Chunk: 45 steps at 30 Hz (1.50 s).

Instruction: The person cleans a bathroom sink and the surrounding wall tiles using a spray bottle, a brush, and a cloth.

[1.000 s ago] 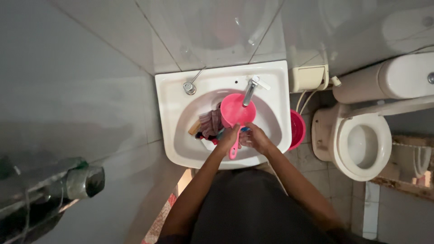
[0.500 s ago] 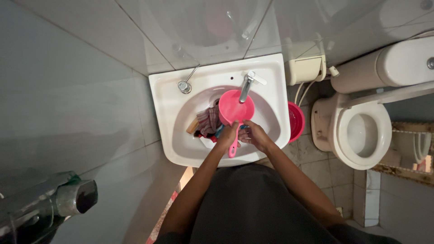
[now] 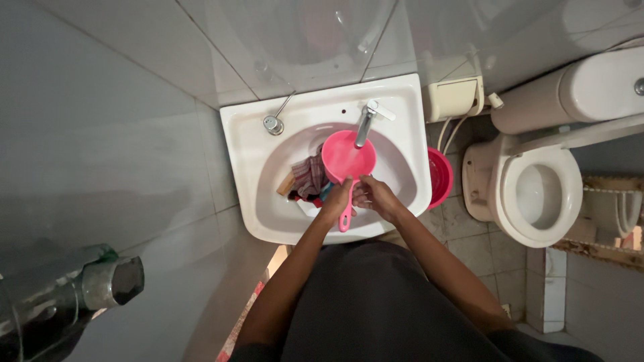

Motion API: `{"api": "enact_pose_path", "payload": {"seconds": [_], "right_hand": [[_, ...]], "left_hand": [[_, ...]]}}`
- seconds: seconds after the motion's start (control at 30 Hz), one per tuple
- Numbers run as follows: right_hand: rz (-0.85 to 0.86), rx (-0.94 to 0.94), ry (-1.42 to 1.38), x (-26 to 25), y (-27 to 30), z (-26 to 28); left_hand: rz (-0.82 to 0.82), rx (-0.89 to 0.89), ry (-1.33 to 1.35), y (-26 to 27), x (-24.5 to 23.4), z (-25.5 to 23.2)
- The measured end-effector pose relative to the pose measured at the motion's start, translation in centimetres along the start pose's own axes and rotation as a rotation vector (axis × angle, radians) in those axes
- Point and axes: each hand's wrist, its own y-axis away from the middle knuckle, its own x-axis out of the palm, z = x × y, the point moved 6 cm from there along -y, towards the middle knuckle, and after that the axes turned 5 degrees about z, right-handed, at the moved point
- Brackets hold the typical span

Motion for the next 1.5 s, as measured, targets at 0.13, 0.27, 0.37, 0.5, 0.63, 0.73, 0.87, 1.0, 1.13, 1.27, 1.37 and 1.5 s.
{"api": "enact_pose_path", "payload": {"seconds": [0.13,0.27,0.37,0.5,0.63,0.73,0.87,1.0,1.13,1.27,1.37,1.5], "right_hand": [[0.009,-0.010,0.014,0.1,0.0,-0.2],[-0.129,-0.002,0.086,-1.4,-0.6,-0.2],[-0.511,-0.379,0.416,-3.3,-0.2,4.0],[-0.558,-0.805,0.768,-0.3,2.3,9.2],[-0.489,-0.716,0.841,1.8,2.2,11.2],[-0.486,-0.751,1.073,3.1,2.2,12.1],[-0.508,-0.865,1.178,3.3,1.9,11.5],[-0.634,-0.886,0.881,0.8,2.5,11.9],[-0.792,-1.040,0.970,0.2,6.1,15.2],[-0.740,-1.136,1.308,0.9,6.3,19.6],[-0.638,-0.862,1.383,0.1,3.5,20.4],[-0.659,-0.683,1.468,-0.4,1.6,19.6]], "left_hand": [[-0.013,-0.014,-0.013,0.5,0.1,-0.3],[-0.032,-0.016,-0.016,0.4,-0.1,-0.2],[-0.029,0.001,-0.065,0.4,-0.4,0.0],[-0.055,-0.036,-0.086,0.1,-0.9,0.4],[-0.062,-0.075,-0.120,-0.2,-1.6,1.2],[-0.061,0.003,-0.097,-0.4,-1.9,0.7],[-0.068,-0.093,-0.133,0.4,-2.1,0.3],[-0.048,0.010,-0.086,1.1,-1.8,-1.2],[-0.021,0.030,-0.088,1.5,-1.4,-1.4],[-0.033,0.011,-0.100,1.5,-1.3,-1.3],[-0.016,0.007,-0.108,1.7,-1.7,-1.1],[-0.039,0.004,-0.101,1.6,-1.9,-1.1]]}}
